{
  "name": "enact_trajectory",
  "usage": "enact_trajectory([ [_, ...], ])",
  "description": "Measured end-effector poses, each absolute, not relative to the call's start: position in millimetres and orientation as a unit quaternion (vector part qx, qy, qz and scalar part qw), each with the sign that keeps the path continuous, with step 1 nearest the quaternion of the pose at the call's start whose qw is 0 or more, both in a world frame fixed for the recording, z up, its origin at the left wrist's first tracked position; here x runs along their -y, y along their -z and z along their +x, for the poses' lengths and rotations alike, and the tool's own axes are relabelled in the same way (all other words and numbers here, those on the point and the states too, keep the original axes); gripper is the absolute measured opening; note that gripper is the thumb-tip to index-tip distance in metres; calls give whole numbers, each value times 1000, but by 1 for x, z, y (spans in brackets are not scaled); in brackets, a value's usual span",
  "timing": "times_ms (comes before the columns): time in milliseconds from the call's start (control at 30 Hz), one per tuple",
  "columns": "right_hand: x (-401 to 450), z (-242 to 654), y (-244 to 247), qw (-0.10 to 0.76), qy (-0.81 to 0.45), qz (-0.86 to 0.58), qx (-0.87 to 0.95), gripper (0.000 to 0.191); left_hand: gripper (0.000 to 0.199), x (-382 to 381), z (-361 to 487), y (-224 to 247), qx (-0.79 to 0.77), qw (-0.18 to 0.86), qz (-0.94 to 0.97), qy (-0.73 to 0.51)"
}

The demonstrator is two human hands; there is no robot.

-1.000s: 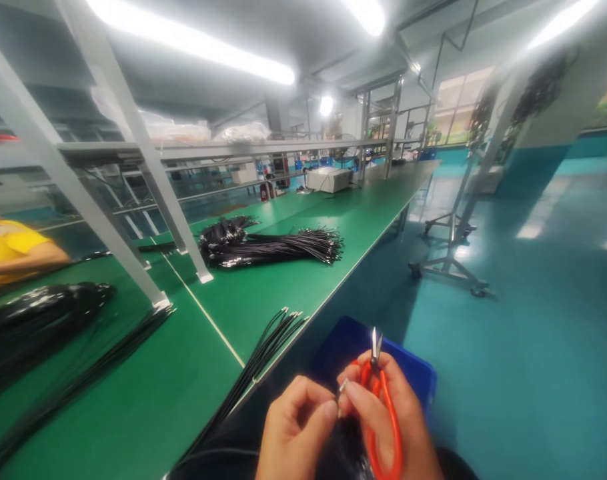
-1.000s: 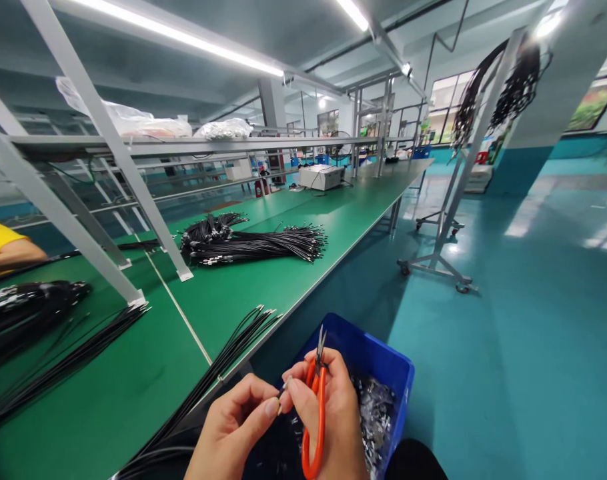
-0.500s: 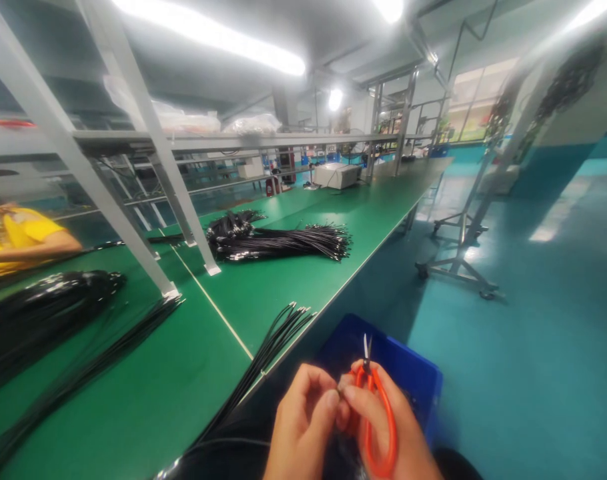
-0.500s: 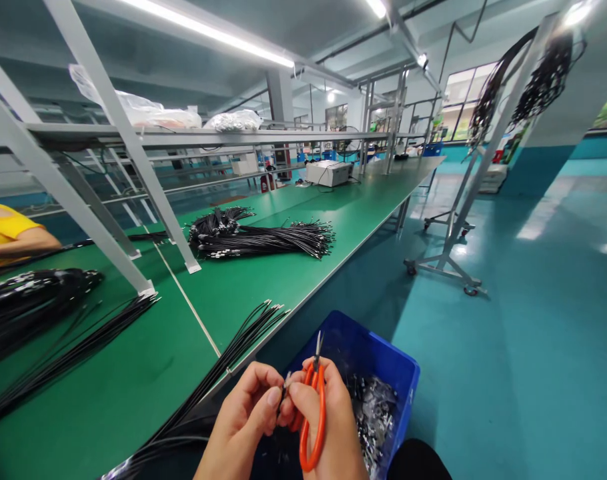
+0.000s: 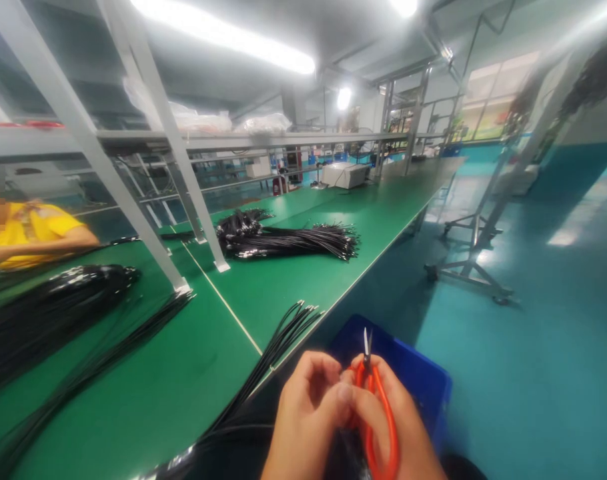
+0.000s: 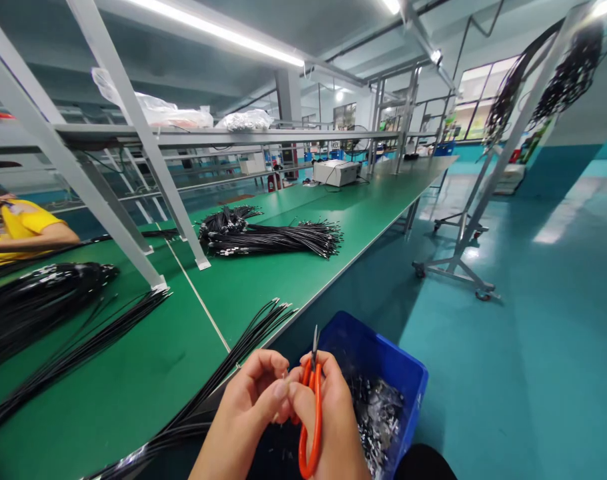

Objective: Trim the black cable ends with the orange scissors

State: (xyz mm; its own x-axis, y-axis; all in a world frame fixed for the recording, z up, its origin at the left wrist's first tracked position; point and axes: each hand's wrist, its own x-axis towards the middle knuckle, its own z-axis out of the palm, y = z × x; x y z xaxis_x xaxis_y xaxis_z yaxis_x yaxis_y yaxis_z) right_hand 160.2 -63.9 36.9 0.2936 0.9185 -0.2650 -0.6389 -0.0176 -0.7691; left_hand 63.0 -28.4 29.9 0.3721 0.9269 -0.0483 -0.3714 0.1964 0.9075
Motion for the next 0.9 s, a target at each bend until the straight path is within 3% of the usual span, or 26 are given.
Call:
enact_trajectory([
  [233,65,163,-32,678,-611,-375,163,24,22,30,65,-38,-284,753,374,-460],
  [900,61,165,-29,686,-623,-351,136,20,22,27,67,-28,-266,756,348,-486],
])
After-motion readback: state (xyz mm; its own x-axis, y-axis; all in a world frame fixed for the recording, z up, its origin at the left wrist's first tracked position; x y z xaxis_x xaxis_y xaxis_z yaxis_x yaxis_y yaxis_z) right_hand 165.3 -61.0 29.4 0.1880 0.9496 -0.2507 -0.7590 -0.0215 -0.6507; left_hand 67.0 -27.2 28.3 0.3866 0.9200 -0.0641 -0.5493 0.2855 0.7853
